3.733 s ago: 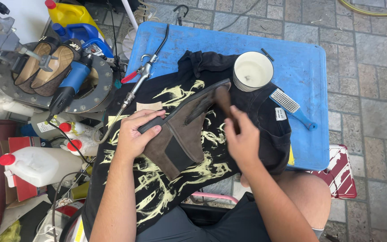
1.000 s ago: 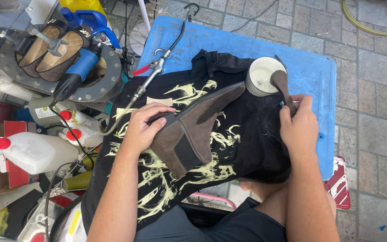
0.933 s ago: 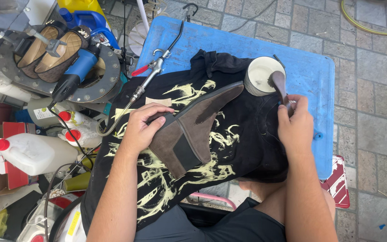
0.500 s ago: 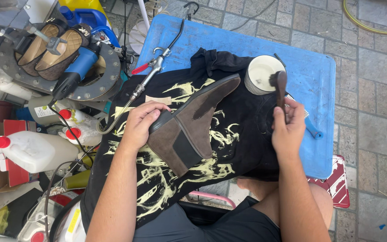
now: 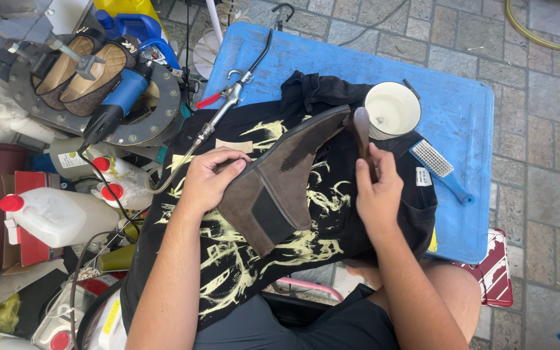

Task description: The person cleans a brown suede shoe using a brush and a white cleaning solution. They repeatedly dip the brush into the solution and scrub the shoe's surface, focusing on the toe and side areas.

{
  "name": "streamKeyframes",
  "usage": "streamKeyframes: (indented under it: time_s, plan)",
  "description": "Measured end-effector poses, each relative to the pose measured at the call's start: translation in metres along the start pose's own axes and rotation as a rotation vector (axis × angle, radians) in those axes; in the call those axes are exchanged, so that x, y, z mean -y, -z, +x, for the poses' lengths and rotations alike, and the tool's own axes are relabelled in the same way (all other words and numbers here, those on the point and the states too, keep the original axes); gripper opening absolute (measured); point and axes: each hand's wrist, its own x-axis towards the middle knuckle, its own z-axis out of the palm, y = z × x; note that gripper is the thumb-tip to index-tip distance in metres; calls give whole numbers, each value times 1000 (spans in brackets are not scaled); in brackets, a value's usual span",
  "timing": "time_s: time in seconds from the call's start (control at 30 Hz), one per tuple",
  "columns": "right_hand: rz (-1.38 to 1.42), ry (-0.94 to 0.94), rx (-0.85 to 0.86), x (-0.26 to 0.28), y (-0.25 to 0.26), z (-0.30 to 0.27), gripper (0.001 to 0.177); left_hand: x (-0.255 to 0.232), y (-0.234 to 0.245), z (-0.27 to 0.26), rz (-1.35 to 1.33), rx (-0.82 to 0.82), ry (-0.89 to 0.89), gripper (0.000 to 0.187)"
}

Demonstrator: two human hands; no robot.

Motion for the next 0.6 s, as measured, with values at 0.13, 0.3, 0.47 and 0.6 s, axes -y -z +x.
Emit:
streamKeyframes:
  time_s: [0.13,0.3,0.47,0.6]
  plan:
    - [-67,308,11,11,-4,-8,25,-6,-2,-1,-15,4,-37,16]
    - [-55,-104,-34,21,5,1,25,-8,-3,-5,46,16,-59,18]
    - [-117,272,35,42,-7,-20,26,-10,-3,-3,60,2,-89,18]
    - [-147,348,-5,40,-4,-16,24,-9,-2,-3,107,4,-107,18]
